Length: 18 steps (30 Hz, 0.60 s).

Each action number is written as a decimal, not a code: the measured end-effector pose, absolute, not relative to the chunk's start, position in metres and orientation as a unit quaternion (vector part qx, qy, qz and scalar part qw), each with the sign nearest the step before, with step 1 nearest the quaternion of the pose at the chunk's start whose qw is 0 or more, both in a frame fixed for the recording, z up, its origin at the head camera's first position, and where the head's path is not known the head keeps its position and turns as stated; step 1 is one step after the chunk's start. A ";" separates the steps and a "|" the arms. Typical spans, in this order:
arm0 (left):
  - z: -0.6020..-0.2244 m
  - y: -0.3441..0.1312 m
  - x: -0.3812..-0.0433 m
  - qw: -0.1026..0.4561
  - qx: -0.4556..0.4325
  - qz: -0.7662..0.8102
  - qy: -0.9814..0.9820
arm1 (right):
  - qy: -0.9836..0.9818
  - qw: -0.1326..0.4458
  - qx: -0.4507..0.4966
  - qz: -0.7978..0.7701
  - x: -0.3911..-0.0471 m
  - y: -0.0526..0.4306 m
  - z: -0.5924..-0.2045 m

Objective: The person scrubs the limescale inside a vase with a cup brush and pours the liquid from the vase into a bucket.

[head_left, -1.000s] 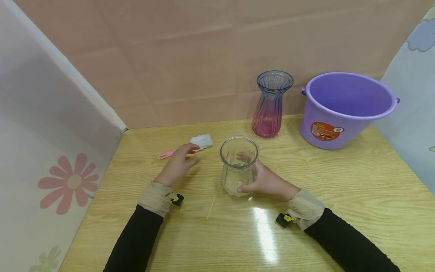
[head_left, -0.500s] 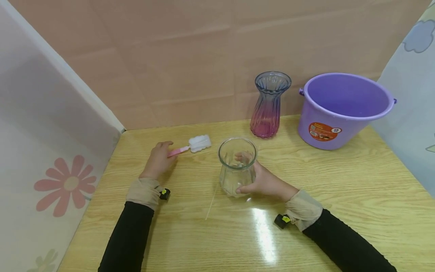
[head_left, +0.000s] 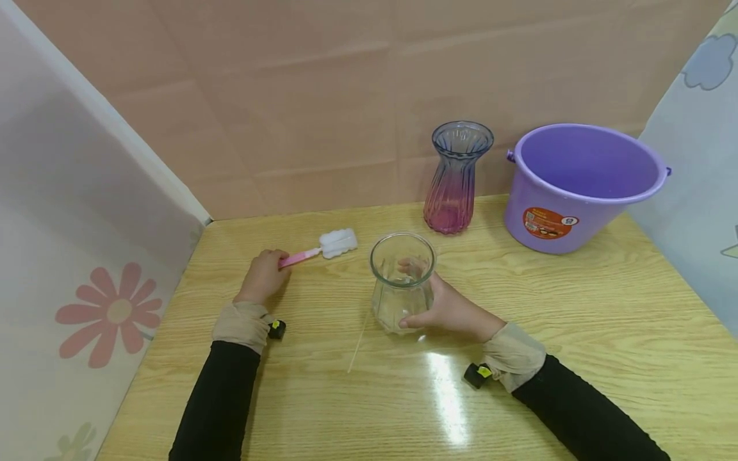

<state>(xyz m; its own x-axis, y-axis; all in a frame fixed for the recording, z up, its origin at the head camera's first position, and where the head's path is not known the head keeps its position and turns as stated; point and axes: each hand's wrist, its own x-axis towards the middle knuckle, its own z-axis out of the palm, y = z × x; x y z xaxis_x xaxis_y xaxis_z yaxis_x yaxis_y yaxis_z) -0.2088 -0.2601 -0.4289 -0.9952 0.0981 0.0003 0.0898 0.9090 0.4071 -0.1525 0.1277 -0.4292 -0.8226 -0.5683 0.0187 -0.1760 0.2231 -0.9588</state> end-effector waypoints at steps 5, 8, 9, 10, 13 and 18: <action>-0.429 -0.263 -0.209 0.011 0.037 0.230 0.972 | 0.763 0.167 -0.249 -0.573 -0.152 0.127 -0.431; -0.425 -0.265 -0.206 0.037 0.011 0.285 0.958 | 0.765 0.165 -0.248 -0.571 -0.152 0.127 -0.431; -0.424 -0.266 -0.206 0.045 0.001 0.307 0.951 | 0.766 0.165 -0.248 -0.570 -0.152 0.127 -0.431; -0.422 -0.266 -0.205 0.051 -0.009 0.329 0.943 | 0.767 0.165 -0.246 -0.569 -0.152 0.127 -0.430; -0.415 -0.265 -0.203 0.051 -0.039 0.397 0.916 | 0.770 0.165 -0.244 -0.566 -0.152 0.127 -0.430; -0.406 -0.254 -0.202 0.009 -0.082 0.527 0.846 | 0.771 0.165 -0.242 -0.566 -0.152 0.127 -0.429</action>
